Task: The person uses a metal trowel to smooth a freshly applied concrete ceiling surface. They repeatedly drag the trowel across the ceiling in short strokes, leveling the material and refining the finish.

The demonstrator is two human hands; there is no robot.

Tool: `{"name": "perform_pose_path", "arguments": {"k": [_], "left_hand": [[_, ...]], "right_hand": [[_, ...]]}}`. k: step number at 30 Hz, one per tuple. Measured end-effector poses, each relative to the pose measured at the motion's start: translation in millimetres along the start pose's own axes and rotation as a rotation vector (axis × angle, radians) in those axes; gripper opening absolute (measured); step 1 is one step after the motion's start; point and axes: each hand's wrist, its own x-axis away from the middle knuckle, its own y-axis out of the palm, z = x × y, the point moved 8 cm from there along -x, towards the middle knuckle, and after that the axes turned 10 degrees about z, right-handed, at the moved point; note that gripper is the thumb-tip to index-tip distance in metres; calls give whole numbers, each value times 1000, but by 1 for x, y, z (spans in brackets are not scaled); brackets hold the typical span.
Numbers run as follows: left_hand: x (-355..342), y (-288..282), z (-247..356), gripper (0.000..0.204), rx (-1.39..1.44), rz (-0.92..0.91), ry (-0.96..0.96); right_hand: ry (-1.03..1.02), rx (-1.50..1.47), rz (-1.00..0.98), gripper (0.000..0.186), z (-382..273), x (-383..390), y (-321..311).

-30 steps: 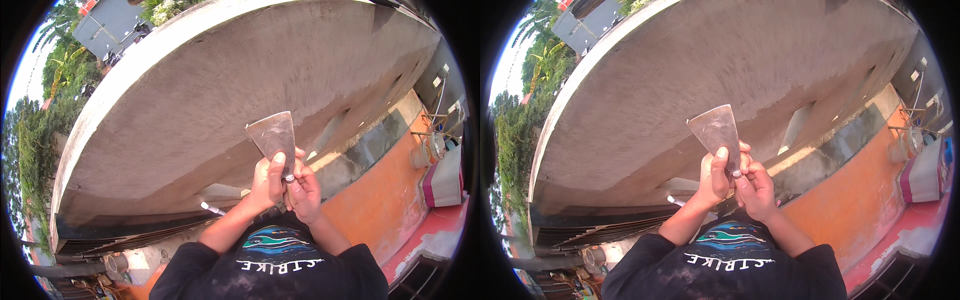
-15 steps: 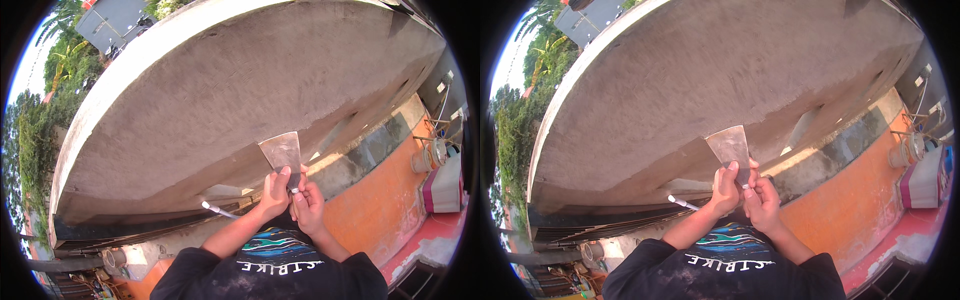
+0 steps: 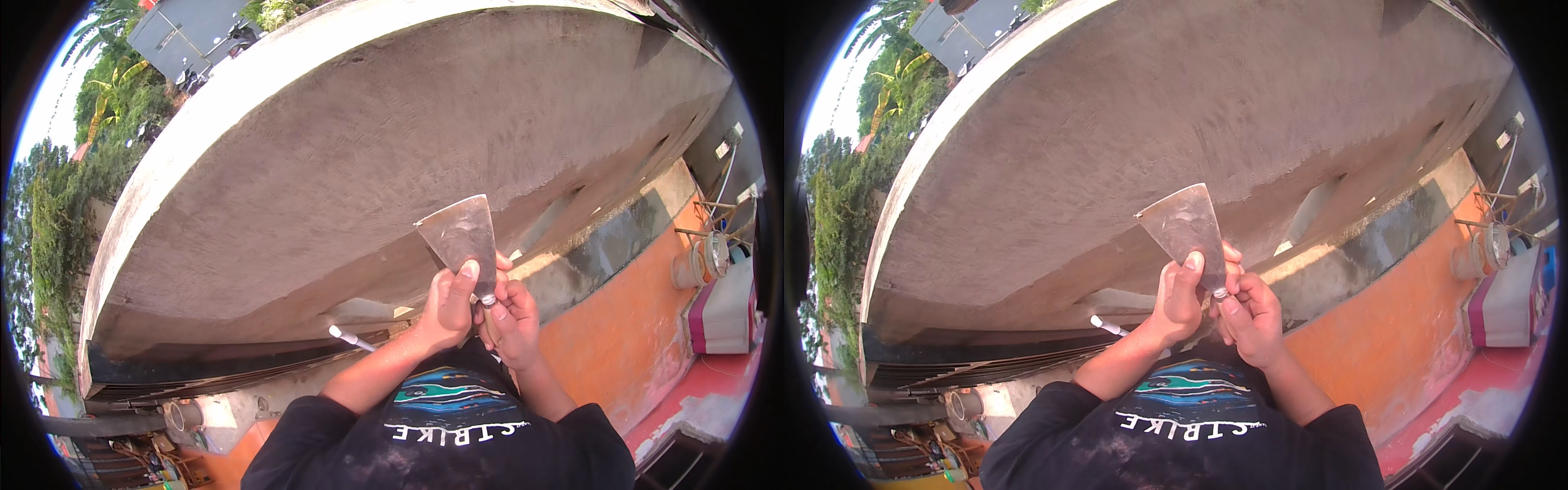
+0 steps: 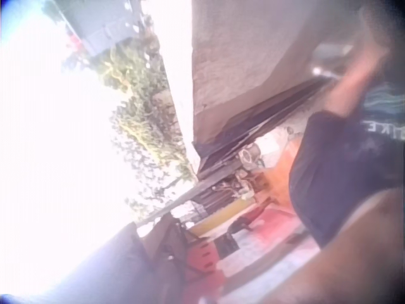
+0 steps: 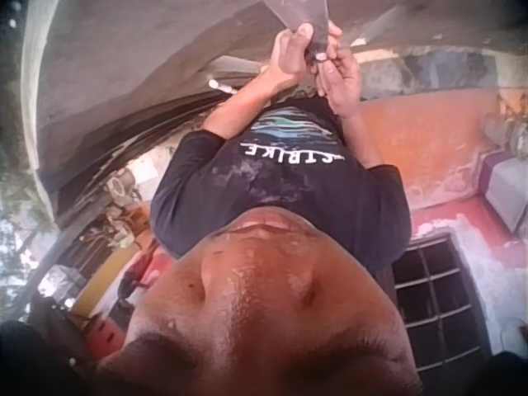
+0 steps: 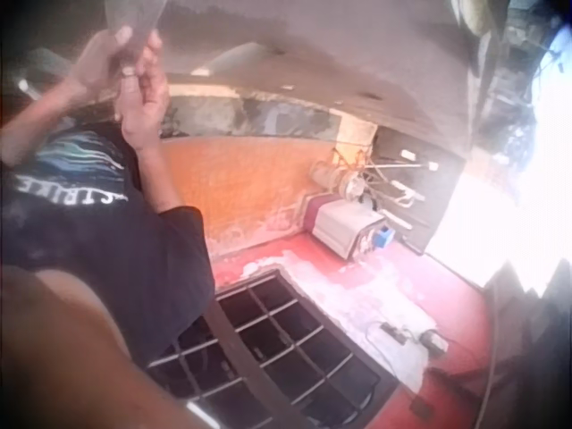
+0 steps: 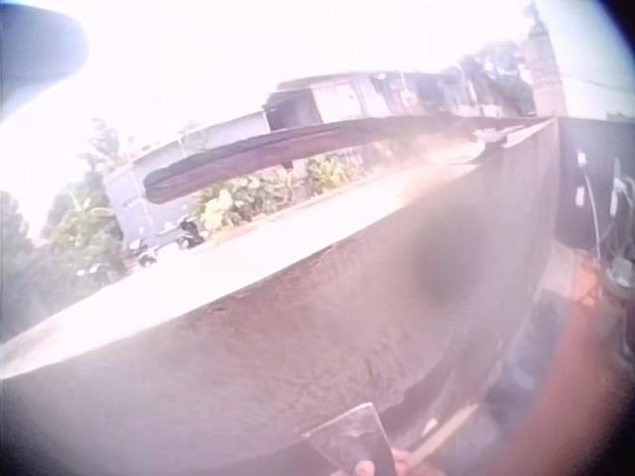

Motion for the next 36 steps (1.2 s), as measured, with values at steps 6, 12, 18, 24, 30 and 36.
{"name": "perform_pose_path", "arguments": {"k": [6, 12, 18, 24, 30, 36], "left_hand": [[8, -3, -37, 57, 12, 23, -113], [5, -11, -29, 56, -23, 63, -98], [1, -6, -28, 51, 45, 123, 14], [6, 9, -42, 49, 110, 83, -10], [8, 4, -36, 50, 143, 121, 16], [4, -4, -22, 52, 85, 153, 2]], "right_hand": [[75, 32, 95, 14, 21, 15, -21], [94, 13, 119, 9, 27, 11, -7], [53, 27, 106, 9, 22, 11, -5], [29, -25, 116, 9, 12, 21, -16], [30, 29, 102, 7, 19, 18, -14], [-90, 46, 14, 9, 15, 8, 11]]}}
